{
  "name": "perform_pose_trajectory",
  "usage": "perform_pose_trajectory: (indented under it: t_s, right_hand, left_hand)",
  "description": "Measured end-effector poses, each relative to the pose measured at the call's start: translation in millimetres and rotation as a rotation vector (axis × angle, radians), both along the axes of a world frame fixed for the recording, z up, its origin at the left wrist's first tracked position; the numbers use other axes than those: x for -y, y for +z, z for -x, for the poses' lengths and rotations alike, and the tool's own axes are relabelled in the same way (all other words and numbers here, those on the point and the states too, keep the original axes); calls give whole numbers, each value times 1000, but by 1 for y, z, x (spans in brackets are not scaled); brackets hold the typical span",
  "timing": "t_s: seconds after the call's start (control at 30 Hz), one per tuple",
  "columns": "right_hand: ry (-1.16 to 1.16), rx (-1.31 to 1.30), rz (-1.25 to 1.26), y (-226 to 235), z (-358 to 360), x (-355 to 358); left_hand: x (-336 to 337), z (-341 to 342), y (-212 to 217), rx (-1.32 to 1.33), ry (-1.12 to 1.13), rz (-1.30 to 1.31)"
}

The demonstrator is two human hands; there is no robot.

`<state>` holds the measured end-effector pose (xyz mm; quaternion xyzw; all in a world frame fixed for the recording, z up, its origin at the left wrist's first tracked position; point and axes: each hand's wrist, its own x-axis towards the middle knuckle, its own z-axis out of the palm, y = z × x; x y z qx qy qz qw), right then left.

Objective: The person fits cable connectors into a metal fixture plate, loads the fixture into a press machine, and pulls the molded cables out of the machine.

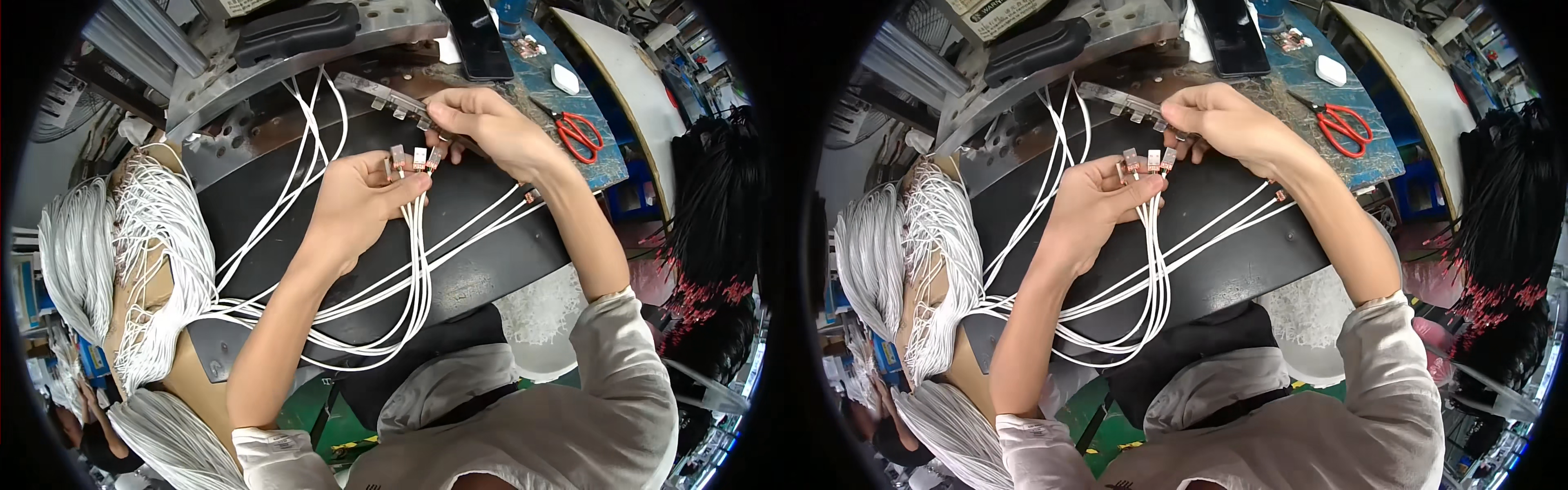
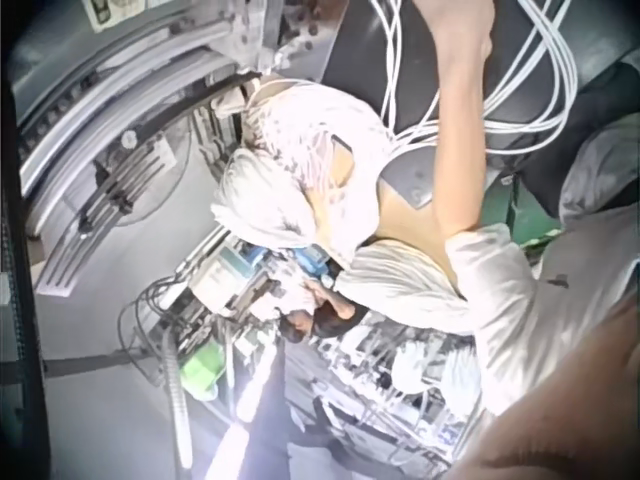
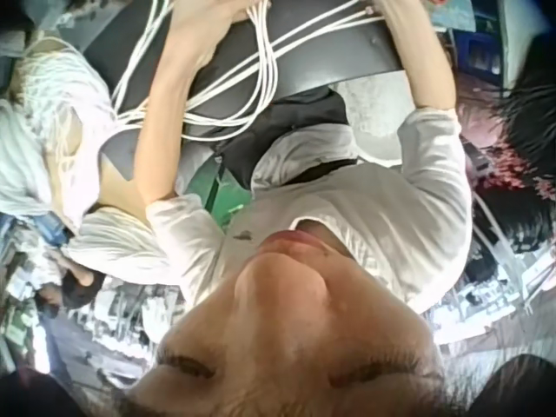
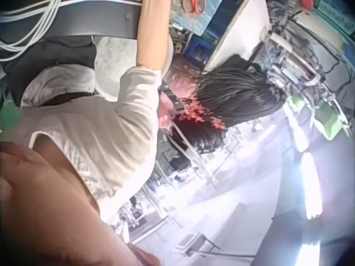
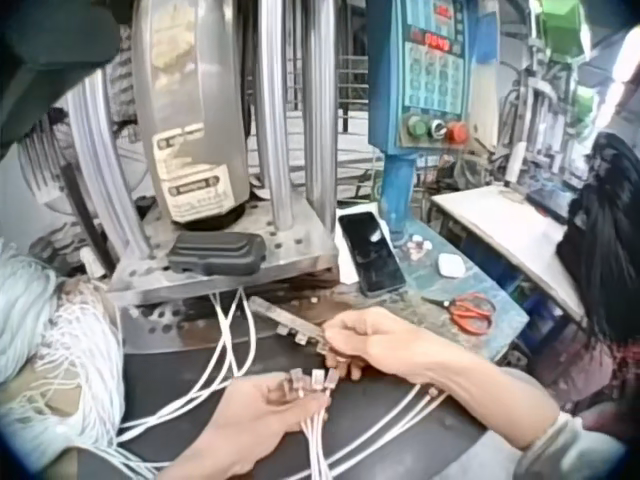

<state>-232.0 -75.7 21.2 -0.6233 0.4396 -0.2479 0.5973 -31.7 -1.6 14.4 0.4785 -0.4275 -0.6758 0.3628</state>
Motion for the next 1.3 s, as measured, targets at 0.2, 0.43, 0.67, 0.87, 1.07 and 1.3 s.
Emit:
perform_pose_trajectory:
  t_s: [0.2, 0.43, 0.67, 0.87, 1.07, 1.3]
  right_hand:
    - [36, 102, 30, -2, -3, -8]
    - [38, 54, 28, 7, -3, -12]
    - [133, 32, 65, 10, -2, -13]
    - [135, 63, 67, 7, 2, -8]
    - [160, 71, 90, 6, 0, -11]
    - [155, 24, 105, 10, -1, -10]
  left_hand:
    - [0, 3, -3, -8, 22, 50]
    - [0, 1, 1, -34, 36, 45]
    - [-2, -2, 1, -46, 37, -14]
    - [-2, -6, 9, 21, -31, -85]
    - [-4, -4, 9, 0, 10, -32]
    - [-5, -9, 17, 17, -17, -41]
